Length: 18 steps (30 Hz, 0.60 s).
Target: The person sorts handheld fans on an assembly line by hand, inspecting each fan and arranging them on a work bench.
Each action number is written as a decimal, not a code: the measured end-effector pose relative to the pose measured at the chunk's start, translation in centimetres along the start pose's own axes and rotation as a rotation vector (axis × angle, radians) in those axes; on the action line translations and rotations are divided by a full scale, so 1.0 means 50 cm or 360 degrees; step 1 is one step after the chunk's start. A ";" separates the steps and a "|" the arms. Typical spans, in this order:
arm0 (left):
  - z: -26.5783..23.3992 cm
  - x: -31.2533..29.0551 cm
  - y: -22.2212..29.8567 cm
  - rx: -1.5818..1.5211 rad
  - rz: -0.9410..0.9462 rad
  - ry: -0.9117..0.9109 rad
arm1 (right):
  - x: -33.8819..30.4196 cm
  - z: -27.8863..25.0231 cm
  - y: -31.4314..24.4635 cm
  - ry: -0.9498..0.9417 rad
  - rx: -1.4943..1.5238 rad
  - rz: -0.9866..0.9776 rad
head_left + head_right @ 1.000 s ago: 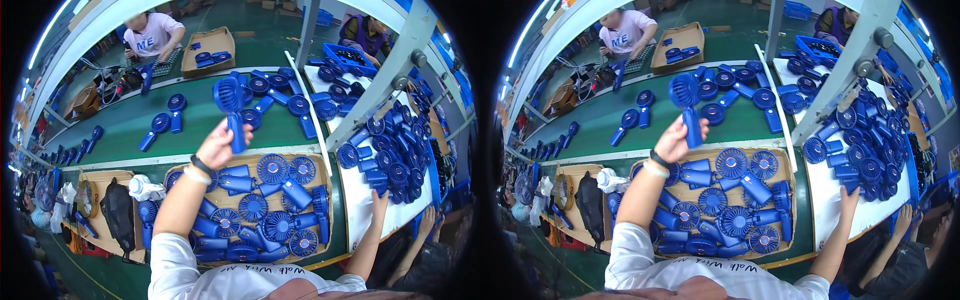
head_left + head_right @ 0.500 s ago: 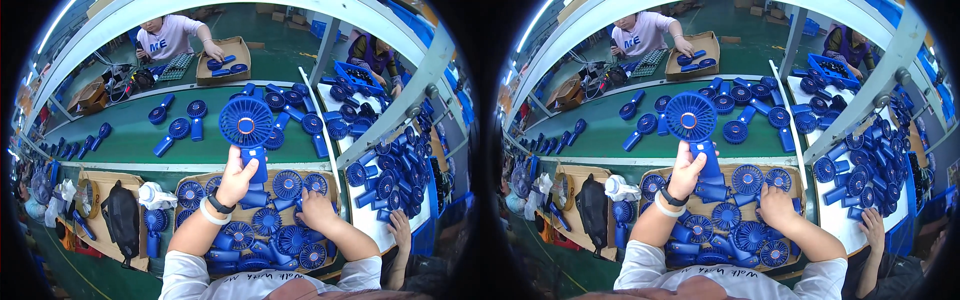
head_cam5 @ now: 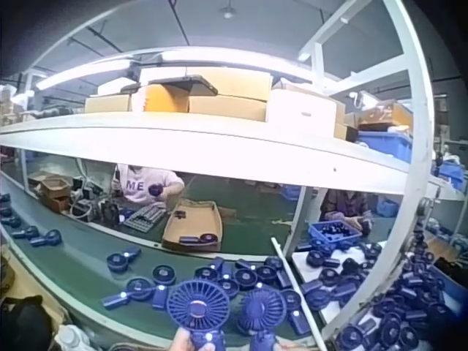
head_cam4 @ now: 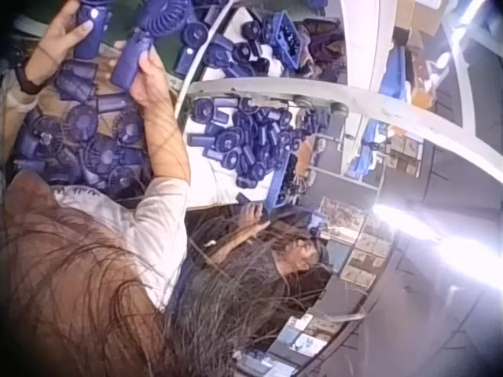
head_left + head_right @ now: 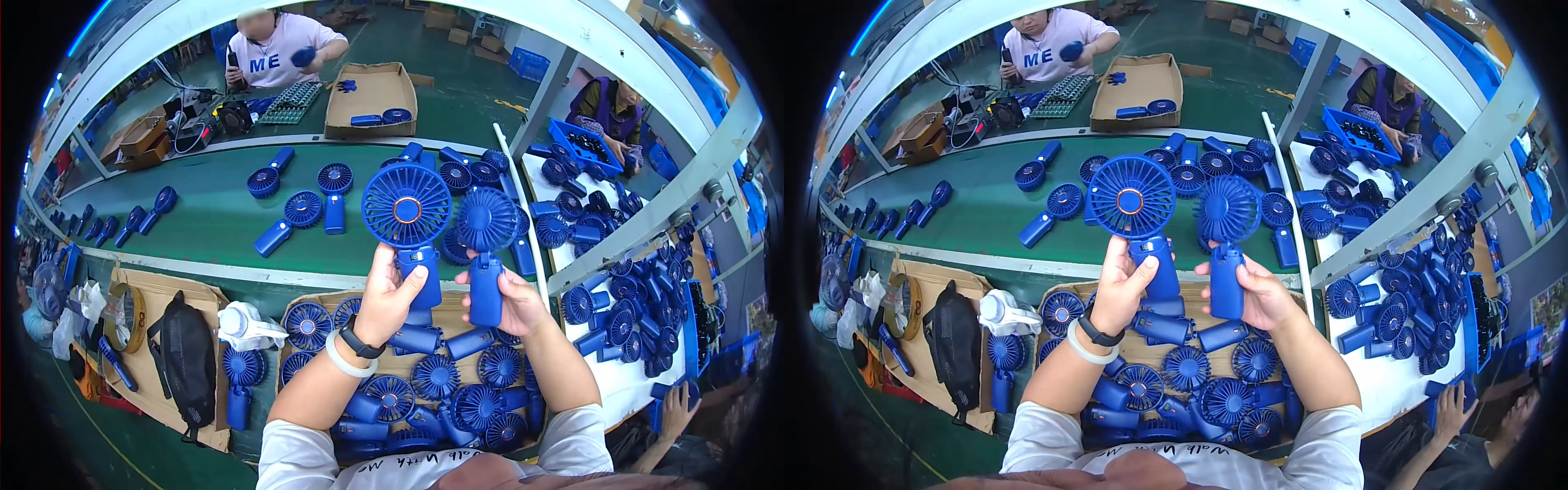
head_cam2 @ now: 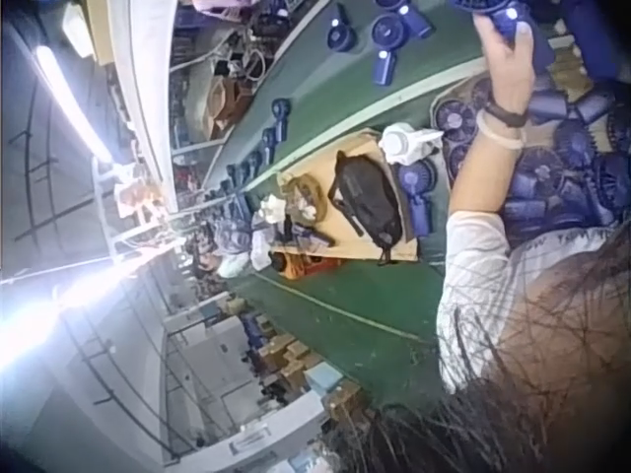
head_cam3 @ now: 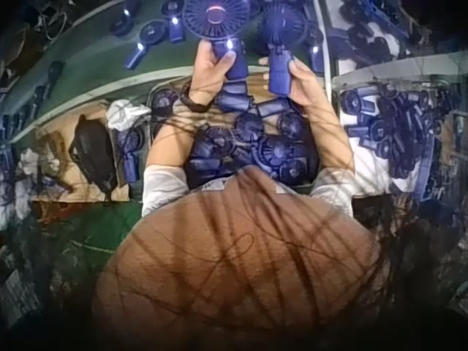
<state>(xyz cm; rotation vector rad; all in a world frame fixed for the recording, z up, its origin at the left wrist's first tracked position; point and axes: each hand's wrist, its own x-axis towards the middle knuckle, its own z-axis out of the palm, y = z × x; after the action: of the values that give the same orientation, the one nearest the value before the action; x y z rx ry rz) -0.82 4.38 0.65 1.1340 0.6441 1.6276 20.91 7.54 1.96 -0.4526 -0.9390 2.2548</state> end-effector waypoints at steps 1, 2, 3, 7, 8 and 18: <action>-0.003 0.001 0.002 -0.0022 -0.0025 -0.0006 | 0.013 0.004 0.000 -0.0087 0.0122 -0.0011; -0.006 0.001 0.002 -0.0044 -0.0050 -0.0013 | 0.027 0.003 0.002 -0.0125 0.0128 -0.0026; -0.006 0.001 0.002 -0.0045 -0.0049 -0.0011 | 0.037 0.002 0.000 -0.0125 0.0126 -0.0024; -0.002 0.001 0.001 -0.0032 -0.0019 0.0013 | 0.069 -0.001 -0.009 -0.0243 0.0104 -0.0066; -0.001 0.001 0.001 -0.0048 -0.0016 0.0019 | 0.075 0.000 -0.010 -0.0238 0.0106 -0.0076; -0.015 0.007 0.008 -0.0079 -0.0177 -0.0100 | 0.091 -0.017 -0.021 -0.0215 0.0124 -0.0077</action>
<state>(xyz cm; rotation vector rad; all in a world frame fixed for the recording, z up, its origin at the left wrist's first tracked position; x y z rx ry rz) -1.69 4.65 0.79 1.0901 0.6123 1.4999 18.50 11.62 1.84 -0.2429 -0.9156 2.2913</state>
